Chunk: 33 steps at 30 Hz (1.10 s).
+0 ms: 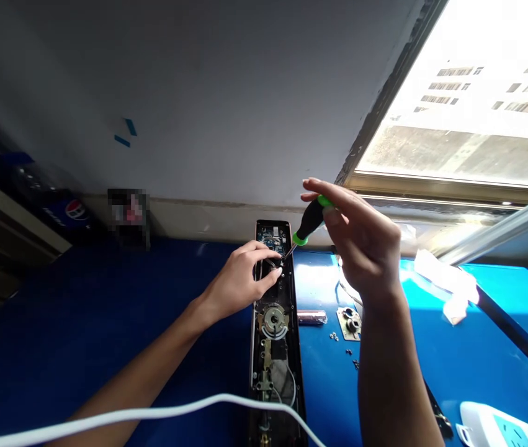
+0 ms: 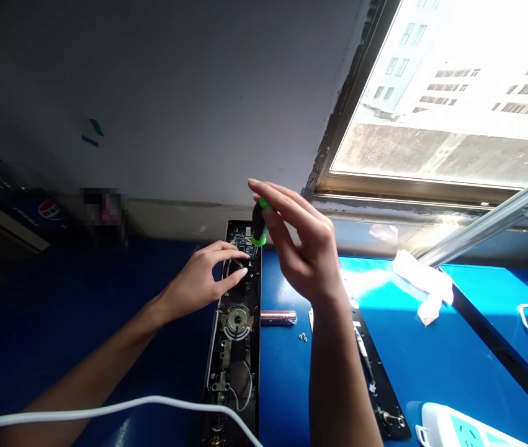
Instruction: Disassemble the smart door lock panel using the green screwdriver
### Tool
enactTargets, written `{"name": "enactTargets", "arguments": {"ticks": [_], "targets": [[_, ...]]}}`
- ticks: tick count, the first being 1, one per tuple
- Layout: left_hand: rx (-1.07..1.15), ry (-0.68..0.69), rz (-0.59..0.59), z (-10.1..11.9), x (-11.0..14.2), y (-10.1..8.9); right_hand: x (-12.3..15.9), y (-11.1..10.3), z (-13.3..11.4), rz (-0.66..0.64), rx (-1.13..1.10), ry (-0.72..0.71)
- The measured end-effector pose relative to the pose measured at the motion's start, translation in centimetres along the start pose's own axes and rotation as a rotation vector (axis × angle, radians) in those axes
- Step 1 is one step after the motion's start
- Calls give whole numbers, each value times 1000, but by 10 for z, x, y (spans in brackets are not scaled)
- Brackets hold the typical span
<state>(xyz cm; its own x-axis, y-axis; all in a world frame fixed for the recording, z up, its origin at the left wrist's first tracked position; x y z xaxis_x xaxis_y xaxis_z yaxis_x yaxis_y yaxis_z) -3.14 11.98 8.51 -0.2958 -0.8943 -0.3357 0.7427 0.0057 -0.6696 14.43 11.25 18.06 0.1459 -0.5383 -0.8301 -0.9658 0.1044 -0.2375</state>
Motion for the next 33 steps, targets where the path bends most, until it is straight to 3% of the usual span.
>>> {"name": "enactTargets", "arguments": {"ticks": [2, 6, 12, 17, 21, 27, 31, 33], "targets": [[17, 3, 7, 0, -1, 0, 0, -1, 0, -16, -9, 9], [36, 14, 20, 1, -2, -2, 0, -8, 0, 70, 92, -30], [53, 3, 23, 2, -2, -4, -1, -1, 2, -18, -35, 36], [45, 0, 31, 2, -2, -5, 0, -7, 4, 87, 50, 0], [48, 5, 32, 3, -3, -6, 1, 3, 7, -70, -74, 72], [53, -8, 34, 5, -3, -8, -1, -1, 5, 51, 68, 37], [61, -14, 23, 5, -3, -7, 0, 6, 6, -80, -103, 61], [67, -16, 26, 4, -4, -8, 1, 7, 6, -86, -150, 73]]}}
Point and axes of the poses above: each hand's wrist, its own x-axis away from the middle knuckle, its own y-axis out of the palm, z = x × y, the point moved 6 cm from there along -x, towards the middle knuckle, and after that the axes turned 3 degrees about z, right-handed, at the moved point
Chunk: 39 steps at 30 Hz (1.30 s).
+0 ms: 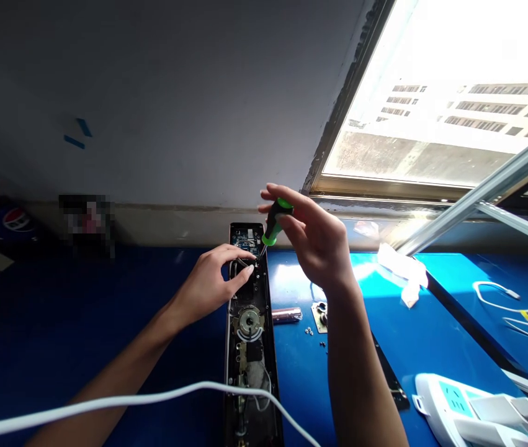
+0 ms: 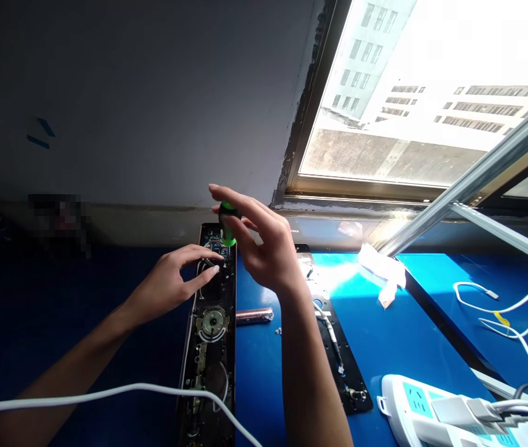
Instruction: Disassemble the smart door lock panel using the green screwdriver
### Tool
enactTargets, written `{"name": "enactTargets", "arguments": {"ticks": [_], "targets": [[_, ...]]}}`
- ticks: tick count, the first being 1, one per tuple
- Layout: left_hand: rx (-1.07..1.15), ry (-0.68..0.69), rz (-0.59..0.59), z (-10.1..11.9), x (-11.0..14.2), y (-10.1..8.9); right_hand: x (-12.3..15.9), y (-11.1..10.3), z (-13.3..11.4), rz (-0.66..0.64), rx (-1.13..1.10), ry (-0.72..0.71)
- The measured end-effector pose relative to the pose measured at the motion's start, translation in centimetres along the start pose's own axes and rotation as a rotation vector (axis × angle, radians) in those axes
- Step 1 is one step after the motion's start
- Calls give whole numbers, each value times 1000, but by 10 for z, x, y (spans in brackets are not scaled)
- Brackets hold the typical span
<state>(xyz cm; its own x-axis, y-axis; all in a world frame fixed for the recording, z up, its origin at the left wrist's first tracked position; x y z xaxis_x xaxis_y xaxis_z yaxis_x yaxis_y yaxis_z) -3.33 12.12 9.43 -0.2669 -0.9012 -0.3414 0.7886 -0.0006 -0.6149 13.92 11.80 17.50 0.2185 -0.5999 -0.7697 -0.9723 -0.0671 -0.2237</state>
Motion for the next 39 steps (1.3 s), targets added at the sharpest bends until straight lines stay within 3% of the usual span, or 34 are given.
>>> {"name": "enactTargets", "arguments": {"ticks": [5, 10, 16, 21, 26, 33, 39], "targets": [[7, -12, 10, -1, 0, 0, 1, -9, -3, 164, 221, -62], [3, -15, 8, -3, 0, 0, -1, -1, -4, -3, 72, -14], [14, -28, 19, -5, 0, 0, 2, -9, -3, 151, 251, -56], [34, -34, 17, -4, 0, 2, 2, 2, 0, -22, 18, 16], [54, -59, 29, -7, 1, 1, 2, -1, -2, 91, 154, -19], [85, -63, 39, -8, 0, 2, 2, 10, -3, -52, 92, 55], [55, -56, 43, -8, 2, 3, 2, 1, -2, 57, 180, 8]]}}
Point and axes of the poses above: each hand's wrist, its own x-axis away from the middle knuckle, its own y-axis out of the palm, z = x × y, the point moved 6 cm from there along -x, towards the middle knuckle, and after that the axes turned 3 degrees about z, right-handed, at the moved point
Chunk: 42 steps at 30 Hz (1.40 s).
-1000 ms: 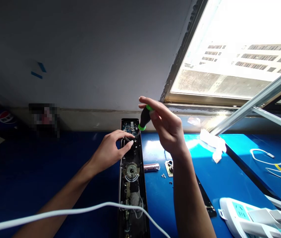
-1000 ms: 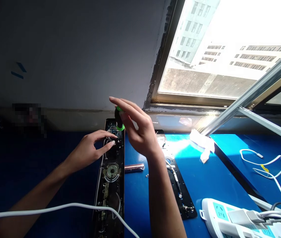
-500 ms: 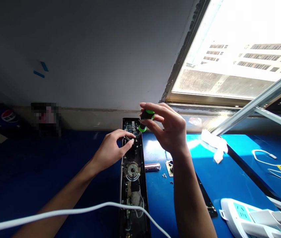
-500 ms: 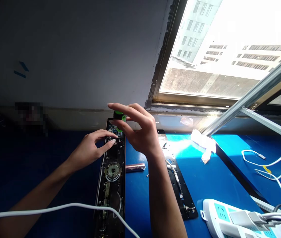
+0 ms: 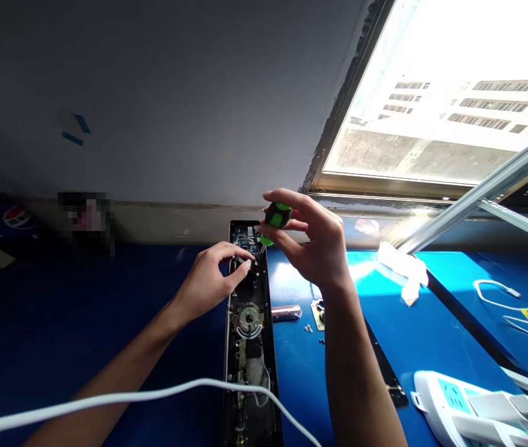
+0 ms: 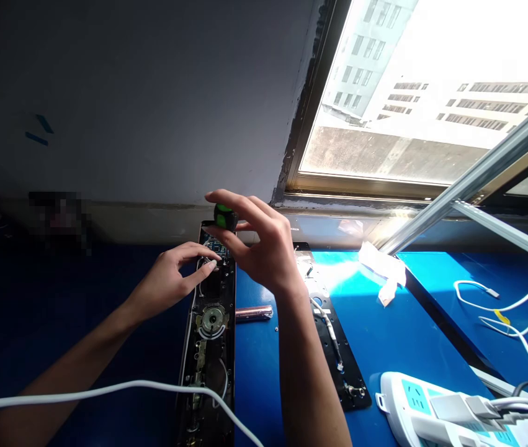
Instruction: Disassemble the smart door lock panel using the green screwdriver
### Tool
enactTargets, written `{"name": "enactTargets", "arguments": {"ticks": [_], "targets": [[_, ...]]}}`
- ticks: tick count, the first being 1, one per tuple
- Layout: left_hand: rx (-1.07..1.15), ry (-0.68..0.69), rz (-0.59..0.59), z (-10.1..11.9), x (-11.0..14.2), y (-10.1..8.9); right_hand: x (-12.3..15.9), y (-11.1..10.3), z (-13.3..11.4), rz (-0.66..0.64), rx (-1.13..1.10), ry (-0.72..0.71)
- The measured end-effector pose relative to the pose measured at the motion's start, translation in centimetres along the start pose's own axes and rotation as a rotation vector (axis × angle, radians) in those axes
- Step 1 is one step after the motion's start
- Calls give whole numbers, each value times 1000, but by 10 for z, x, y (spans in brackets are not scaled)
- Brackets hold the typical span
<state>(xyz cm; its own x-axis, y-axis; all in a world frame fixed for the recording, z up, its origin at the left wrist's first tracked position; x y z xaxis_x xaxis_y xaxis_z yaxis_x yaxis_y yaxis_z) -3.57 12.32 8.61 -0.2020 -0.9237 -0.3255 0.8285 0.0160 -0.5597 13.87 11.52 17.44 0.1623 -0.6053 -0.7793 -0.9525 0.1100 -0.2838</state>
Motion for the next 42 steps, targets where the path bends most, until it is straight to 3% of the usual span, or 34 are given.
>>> {"name": "enactTargets", "arguments": {"ticks": [5, 8, 11, 14, 16, 19, 24, 31, 38, 42], "targets": [[-50, 45, -8, 8, 3, 1, -2, -27, -5, 108, -21, -22], [-164, 132, 104, 21, 7, -1, 1, -53, -14, 98, -10, 0], [-256, 302, 169, 37, 14, 5, 10, -61, -5, -226, 80, 199], [-236, 497, -27, 50, 26, 30, 28, -61, 18, -558, 158, 459], [-230, 613, -168, 54, 36, 48, 37, -60, 32, -658, 163, 578], [-255, 718, -273, 55, 47, 67, 39, -57, 44, -688, 145, 622], [-280, 721, -311, 50, 49, 77, 38, -53, 50, -702, 158, 631], [-258, 707, -296, 49, 43, 71, 38, -55, 49, -688, 121, 623], [-193, 560, -240, 51, 25, 30, 21, -57, 28, -404, -67, 475], [-159, 382, -396, 40, 18, 5, 9, -48, 12, -221, -213, 407]]}}
Point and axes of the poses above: each hand's wrist, its own x-axis away from the middle knuckle, its own y-axis out of the palm, z = x × y, the point moved 6 cm from there along -x, towards the middle knuckle, and after that the axes turned 3 degrees about z, right-handed, at the moved point
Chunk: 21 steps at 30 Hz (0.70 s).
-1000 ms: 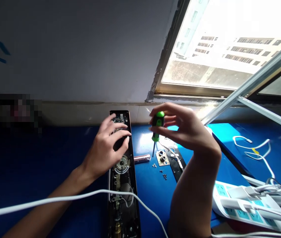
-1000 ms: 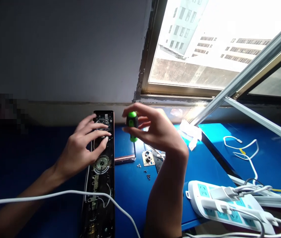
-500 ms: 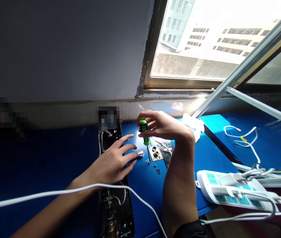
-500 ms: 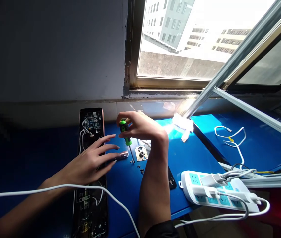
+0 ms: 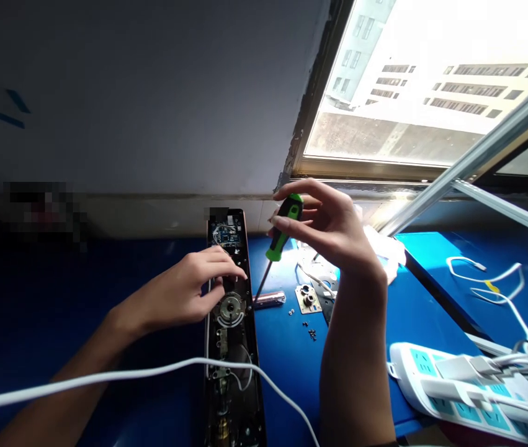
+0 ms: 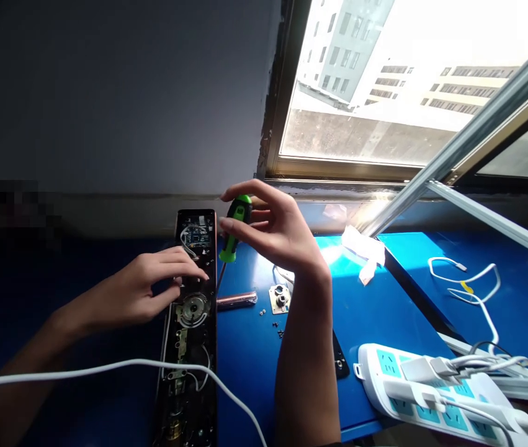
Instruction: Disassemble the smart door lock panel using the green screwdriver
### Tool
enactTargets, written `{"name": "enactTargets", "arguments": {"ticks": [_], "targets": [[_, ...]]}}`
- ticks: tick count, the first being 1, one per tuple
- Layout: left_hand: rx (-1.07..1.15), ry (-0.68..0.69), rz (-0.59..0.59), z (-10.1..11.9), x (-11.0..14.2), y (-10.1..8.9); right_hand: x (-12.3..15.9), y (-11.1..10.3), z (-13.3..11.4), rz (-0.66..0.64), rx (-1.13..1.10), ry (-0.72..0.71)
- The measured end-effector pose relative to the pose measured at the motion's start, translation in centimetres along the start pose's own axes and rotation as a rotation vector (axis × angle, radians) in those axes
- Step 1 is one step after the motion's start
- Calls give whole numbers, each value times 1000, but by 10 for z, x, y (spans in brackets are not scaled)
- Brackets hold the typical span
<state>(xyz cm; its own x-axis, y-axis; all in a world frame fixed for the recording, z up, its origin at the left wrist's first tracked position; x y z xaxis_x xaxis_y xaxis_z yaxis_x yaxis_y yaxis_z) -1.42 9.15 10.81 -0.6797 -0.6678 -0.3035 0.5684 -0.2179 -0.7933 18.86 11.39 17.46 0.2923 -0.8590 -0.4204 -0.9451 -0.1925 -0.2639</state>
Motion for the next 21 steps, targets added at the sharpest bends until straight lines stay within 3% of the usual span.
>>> {"name": "enactTargets", "arguments": {"ticks": [6, 14, 21], "targets": [[80, -151, -73, -15, 8, -13, -11, 14, -12, 259, -9, -108], [235, -291, 70, -36, 11, -19, -12, 17, -6, 374, 32, -228], [480, -470, 229, -51, 11, -21, -13, 15, -5, 423, 77, -235]]}}
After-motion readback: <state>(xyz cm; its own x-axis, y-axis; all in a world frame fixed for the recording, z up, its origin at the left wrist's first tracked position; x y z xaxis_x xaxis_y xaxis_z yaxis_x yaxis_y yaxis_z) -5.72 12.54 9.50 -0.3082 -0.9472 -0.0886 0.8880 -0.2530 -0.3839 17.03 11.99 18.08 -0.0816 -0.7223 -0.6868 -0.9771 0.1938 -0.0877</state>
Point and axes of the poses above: each hand's wrist, its own x-axis away from the middle knuckle, its own y-axis out of the palm, z = x × y, the point moved 6 cm from there along -x, towards the middle knuckle, and after that the axes turned 3 degrees about z, right-handed, at the moved point
